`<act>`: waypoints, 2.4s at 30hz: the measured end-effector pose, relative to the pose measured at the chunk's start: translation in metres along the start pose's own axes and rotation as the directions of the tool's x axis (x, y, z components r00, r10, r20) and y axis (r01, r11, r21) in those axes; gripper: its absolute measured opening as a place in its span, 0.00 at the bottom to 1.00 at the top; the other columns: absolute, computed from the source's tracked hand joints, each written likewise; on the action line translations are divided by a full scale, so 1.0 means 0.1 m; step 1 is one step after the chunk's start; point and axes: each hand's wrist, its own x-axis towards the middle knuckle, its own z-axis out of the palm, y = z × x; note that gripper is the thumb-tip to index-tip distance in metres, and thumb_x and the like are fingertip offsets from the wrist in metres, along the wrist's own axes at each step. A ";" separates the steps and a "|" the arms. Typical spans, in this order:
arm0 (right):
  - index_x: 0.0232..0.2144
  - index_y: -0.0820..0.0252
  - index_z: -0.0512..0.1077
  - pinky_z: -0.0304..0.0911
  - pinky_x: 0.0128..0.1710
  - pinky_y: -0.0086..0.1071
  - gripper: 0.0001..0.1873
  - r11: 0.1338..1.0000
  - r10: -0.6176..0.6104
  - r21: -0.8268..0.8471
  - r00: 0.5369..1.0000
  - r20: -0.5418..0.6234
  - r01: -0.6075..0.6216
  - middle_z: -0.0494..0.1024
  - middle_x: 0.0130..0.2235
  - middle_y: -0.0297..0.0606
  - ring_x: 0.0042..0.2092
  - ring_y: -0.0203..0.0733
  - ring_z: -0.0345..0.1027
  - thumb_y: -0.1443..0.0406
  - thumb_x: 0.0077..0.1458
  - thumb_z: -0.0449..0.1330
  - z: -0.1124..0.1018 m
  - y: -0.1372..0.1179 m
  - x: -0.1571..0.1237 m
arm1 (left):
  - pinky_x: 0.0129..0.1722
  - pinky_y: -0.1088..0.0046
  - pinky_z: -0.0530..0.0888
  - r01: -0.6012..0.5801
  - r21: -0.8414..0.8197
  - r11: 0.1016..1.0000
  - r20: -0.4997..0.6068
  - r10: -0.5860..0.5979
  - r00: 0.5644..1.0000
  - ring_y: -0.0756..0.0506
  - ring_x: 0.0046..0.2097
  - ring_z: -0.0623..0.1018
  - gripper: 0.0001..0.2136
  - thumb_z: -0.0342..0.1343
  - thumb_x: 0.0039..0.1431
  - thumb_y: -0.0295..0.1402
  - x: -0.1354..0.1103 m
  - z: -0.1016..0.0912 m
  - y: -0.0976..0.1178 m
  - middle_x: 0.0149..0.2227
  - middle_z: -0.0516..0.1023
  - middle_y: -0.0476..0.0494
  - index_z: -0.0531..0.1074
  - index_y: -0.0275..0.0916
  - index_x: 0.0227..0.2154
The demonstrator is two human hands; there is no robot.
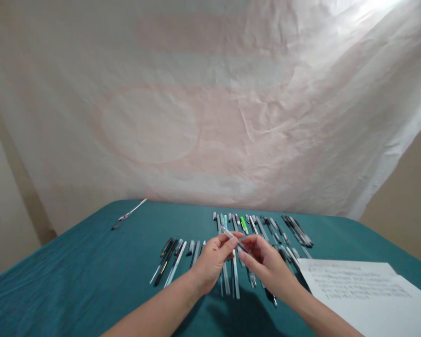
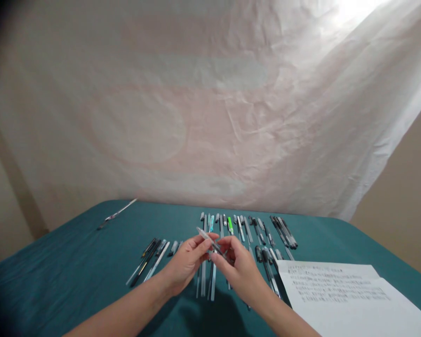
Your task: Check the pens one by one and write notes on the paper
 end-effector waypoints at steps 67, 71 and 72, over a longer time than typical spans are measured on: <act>0.27 0.61 0.67 0.50 0.23 0.26 0.16 0.998 -0.001 -0.070 1.000 0.005 0.001 0.61 0.22 0.30 0.24 0.33 0.54 0.54 0.55 0.49 -0.01 -0.08 -0.02 | 0.38 0.77 0.66 -0.096 -0.226 0.969 -0.170 0.058 0.984 0.51 0.33 0.73 0.10 0.63 0.45 0.31 0.03 -0.04 0.17 0.32 0.77 0.44 0.76 0.34 0.33; 0.25 0.62 0.67 0.45 0.18 0.25 0.23 0.977 0.189 0.089 0.981 0.043 -0.192 0.61 0.19 0.29 0.19 0.30 0.50 0.51 0.56 0.44 0.01 -0.03 0.00 | 0.41 0.77 0.66 -0.091 -0.217 0.972 -0.102 0.070 0.992 0.51 0.36 0.73 0.10 0.62 0.46 0.30 0.03 -0.03 0.17 0.33 0.77 0.44 0.76 0.35 0.34; 0.25 0.62 0.67 0.44 0.17 0.25 0.24 0.967 0.217 0.125 0.975 0.056 -0.222 0.60 0.18 0.29 0.18 0.30 0.49 0.50 0.57 0.43 0.01 -0.02 0.00 | 0.42 0.77 0.66 -0.087 -0.215 0.973 -0.092 0.069 0.993 0.51 0.36 0.73 0.10 0.62 0.46 0.30 0.03 -0.03 0.17 0.34 0.77 0.44 0.76 0.34 0.34</act>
